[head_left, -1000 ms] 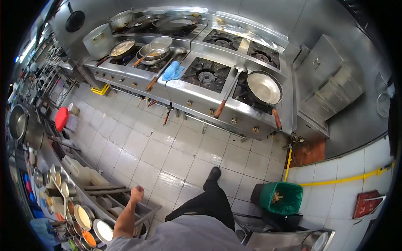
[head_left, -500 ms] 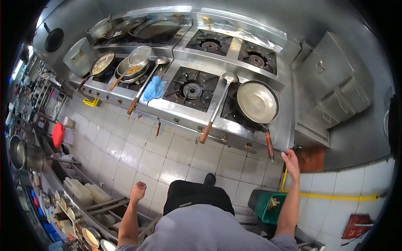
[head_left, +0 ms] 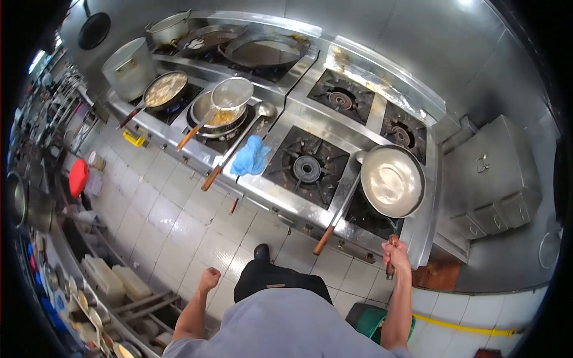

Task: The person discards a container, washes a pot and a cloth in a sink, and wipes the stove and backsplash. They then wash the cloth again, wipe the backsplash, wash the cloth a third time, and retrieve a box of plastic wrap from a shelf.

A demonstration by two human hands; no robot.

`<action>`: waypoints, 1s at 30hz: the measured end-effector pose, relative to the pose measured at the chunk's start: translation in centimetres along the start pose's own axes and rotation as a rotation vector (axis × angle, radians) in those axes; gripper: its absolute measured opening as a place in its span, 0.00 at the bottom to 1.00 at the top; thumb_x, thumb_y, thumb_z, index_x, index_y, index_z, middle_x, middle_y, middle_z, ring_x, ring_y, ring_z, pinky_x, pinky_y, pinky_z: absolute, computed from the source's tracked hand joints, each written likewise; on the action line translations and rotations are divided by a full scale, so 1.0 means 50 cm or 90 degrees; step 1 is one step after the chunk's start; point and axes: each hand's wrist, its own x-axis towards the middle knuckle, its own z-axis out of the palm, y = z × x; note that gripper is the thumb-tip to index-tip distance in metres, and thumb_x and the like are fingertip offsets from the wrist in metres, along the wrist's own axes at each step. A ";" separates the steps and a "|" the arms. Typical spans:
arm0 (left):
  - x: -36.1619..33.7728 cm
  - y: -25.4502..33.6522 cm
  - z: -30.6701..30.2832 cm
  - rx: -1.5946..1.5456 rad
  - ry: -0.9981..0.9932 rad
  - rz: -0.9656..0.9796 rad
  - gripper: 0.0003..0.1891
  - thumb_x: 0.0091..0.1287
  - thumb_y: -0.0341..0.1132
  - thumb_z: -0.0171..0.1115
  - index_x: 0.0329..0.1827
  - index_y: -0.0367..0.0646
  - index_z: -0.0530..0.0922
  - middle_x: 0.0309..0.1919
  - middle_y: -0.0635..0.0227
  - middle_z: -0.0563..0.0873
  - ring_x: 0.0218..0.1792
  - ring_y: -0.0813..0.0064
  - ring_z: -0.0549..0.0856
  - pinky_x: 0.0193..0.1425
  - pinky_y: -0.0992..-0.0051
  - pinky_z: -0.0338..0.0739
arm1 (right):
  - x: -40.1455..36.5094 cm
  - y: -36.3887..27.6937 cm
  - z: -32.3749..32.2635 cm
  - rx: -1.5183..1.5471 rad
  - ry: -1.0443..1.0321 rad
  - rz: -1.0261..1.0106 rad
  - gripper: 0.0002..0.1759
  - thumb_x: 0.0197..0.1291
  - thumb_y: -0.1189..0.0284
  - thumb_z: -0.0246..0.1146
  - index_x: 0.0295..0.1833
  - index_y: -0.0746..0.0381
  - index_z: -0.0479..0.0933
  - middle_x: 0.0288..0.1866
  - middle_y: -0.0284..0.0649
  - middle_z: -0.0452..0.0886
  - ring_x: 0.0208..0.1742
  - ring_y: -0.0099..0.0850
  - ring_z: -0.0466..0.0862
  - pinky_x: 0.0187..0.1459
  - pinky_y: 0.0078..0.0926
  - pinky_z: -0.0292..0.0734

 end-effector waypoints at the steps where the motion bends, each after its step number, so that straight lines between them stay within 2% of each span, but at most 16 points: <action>1: 0.028 0.016 -0.004 0.054 -0.034 0.001 0.09 0.58 0.34 0.63 0.34 0.36 0.82 0.29 0.56 0.86 0.34 0.66 0.86 0.41 0.69 0.80 | -0.009 -0.021 0.031 0.048 -0.021 -0.005 0.09 0.58 0.78 0.61 0.32 0.57 0.66 0.16 0.28 0.65 0.12 0.20 0.66 0.12 0.23 0.64; 3: 0.103 0.063 -0.009 0.084 -0.063 0.011 0.11 0.58 0.36 0.63 0.35 0.37 0.82 0.31 0.55 0.87 0.35 0.65 0.86 0.43 0.69 0.79 | -0.009 -0.054 0.117 0.093 -0.035 0.019 0.09 0.59 0.77 0.61 0.34 0.57 0.67 0.17 0.27 0.64 0.12 0.19 0.64 0.12 0.22 0.63; 7: 0.196 0.306 -0.030 0.043 -0.139 0.265 0.13 0.62 0.39 0.63 0.40 0.36 0.81 0.35 0.56 0.86 0.40 0.66 0.86 0.46 0.70 0.79 | 0.034 -0.068 0.337 0.131 -0.054 0.042 0.08 0.60 0.75 0.61 0.35 0.59 0.66 0.17 0.26 0.64 0.13 0.19 0.65 0.14 0.23 0.65; 11: 0.183 0.588 -0.046 -0.197 -0.451 0.136 0.21 0.72 0.51 0.53 0.53 0.41 0.76 0.46 0.61 0.83 0.44 0.66 0.84 0.47 0.67 0.80 | 0.123 -0.021 0.560 0.180 -0.078 0.000 0.10 0.58 0.73 0.62 0.33 0.60 0.66 0.17 0.30 0.68 0.14 0.22 0.70 0.15 0.24 0.68; 13: 0.179 0.651 -0.038 -0.264 -0.553 0.122 0.24 0.72 0.54 0.51 0.57 0.43 0.72 0.48 0.61 0.82 0.44 0.65 0.84 0.48 0.65 0.80 | 0.157 -0.003 0.653 0.195 -0.035 0.018 0.09 0.58 0.72 0.63 0.28 0.60 0.71 0.19 0.32 0.73 0.14 0.23 0.73 0.16 0.26 0.70; 14: 0.176 0.678 -0.037 -0.335 -0.647 0.091 0.27 0.72 0.57 0.50 0.62 0.45 0.68 0.49 0.61 0.81 0.45 0.65 0.84 0.48 0.62 0.81 | 0.171 0.011 0.688 0.119 -0.020 -0.005 0.09 0.57 0.70 0.63 0.29 0.62 0.75 0.22 0.36 0.77 0.19 0.27 0.78 0.21 0.30 0.73; 15: 0.163 0.702 -0.038 -0.328 -0.651 0.098 0.27 0.72 0.57 0.50 0.62 0.45 0.68 0.49 0.61 0.81 0.45 0.65 0.84 0.48 0.62 0.81 | 0.174 0.014 0.714 0.064 0.018 -0.059 0.13 0.60 0.65 0.64 0.33 0.65 0.76 0.24 0.37 0.78 0.28 0.28 0.80 0.30 0.31 0.75; 17: 0.135 0.724 -0.039 -0.459 -0.659 0.049 0.28 0.72 0.57 0.48 0.67 0.49 0.62 0.48 0.60 0.81 0.44 0.64 0.83 0.46 0.61 0.80 | 0.191 0.010 0.701 0.137 -0.116 -0.119 0.17 0.64 0.58 0.63 0.40 0.63 0.75 0.31 0.33 0.77 0.32 0.22 0.75 0.32 0.25 0.73; 18: 0.141 0.715 -0.034 -0.509 -0.631 0.003 0.27 0.73 0.52 0.51 0.69 0.53 0.59 0.41 0.62 0.80 0.36 0.68 0.81 0.38 0.66 0.78 | 0.174 -0.019 0.673 0.129 -0.139 -0.079 0.20 0.64 0.56 0.62 0.42 0.65 0.75 0.33 0.35 0.78 0.35 0.23 0.76 0.37 0.26 0.74; 19: 0.144 0.703 -0.038 -0.500 -0.636 0.004 0.27 0.73 0.52 0.51 0.69 0.53 0.59 0.41 0.62 0.80 0.36 0.68 0.81 0.38 0.66 0.78 | 0.154 -0.051 0.632 0.123 -0.162 -0.039 0.23 0.64 0.53 0.62 0.44 0.66 0.76 0.36 0.38 0.79 0.38 0.25 0.76 0.42 0.26 0.74; 20: 0.145 0.688 -0.044 -0.485 -0.589 0.008 0.26 0.72 0.50 0.53 0.70 0.55 0.59 0.38 0.64 0.79 0.33 0.71 0.78 0.35 0.69 0.74 | 0.201 0.013 0.596 -0.036 -0.106 -0.209 0.24 0.63 0.54 0.63 0.47 0.66 0.74 0.42 0.43 0.79 0.44 0.33 0.78 0.47 0.31 0.75; 21: 0.149 0.681 -0.053 -0.469 -0.542 0.013 0.26 0.72 0.47 0.55 0.70 0.56 0.59 0.36 0.66 0.78 0.29 0.74 0.75 0.31 0.71 0.71 | 0.226 0.067 0.548 -0.320 0.132 -0.430 0.24 0.57 0.57 0.67 0.48 0.66 0.73 0.46 0.49 0.77 0.50 0.42 0.77 0.50 0.39 0.73; 22: 0.148 0.683 -0.067 -0.475 -0.504 -0.018 0.25 0.71 0.42 0.57 0.69 0.57 0.61 0.31 0.69 0.75 0.26 0.79 0.70 0.29 0.75 0.66 | 0.174 0.042 0.504 -0.455 0.261 -0.342 0.25 0.52 0.61 0.68 0.49 0.67 0.71 0.48 0.52 0.74 0.54 0.47 0.75 0.51 0.43 0.72; 25: 0.190 0.666 -0.122 -0.505 -0.520 -0.031 0.23 0.71 0.41 0.57 0.68 0.55 0.64 0.28 0.69 0.76 0.26 0.81 0.70 0.28 0.77 0.66 | 0.156 0.132 0.395 -0.641 0.343 -0.237 0.26 0.50 0.67 0.66 0.50 0.70 0.67 0.47 0.55 0.73 0.52 0.49 0.76 0.50 0.42 0.73; 27: 0.210 0.662 -0.142 -0.495 -0.528 -0.013 0.22 0.72 0.43 0.55 0.66 0.52 0.66 0.28 0.69 0.76 0.26 0.81 0.71 0.28 0.77 0.66 | 0.166 0.210 0.353 -0.361 0.319 -0.119 0.23 0.48 0.72 0.64 0.50 0.68 0.67 0.40 0.55 0.77 0.43 0.51 0.79 0.43 0.44 0.74; 30: 0.229 0.669 -0.147 -0.490 -0.532 0.009 0.22 0.73 0.48 0.51 0.64 0.48 0.68 0.29 0.67 0.78 0.27 0.80 0.73 0.29 0.78 0.68 | 0.190 0.278 0.314 -0.291 0.461 -0.103 0.16 0.47 0.75 0.60 0.45 0.66 0.70 0.30 0.52 0.78 0.33 0.49 0.80 0.37 0.43 0.73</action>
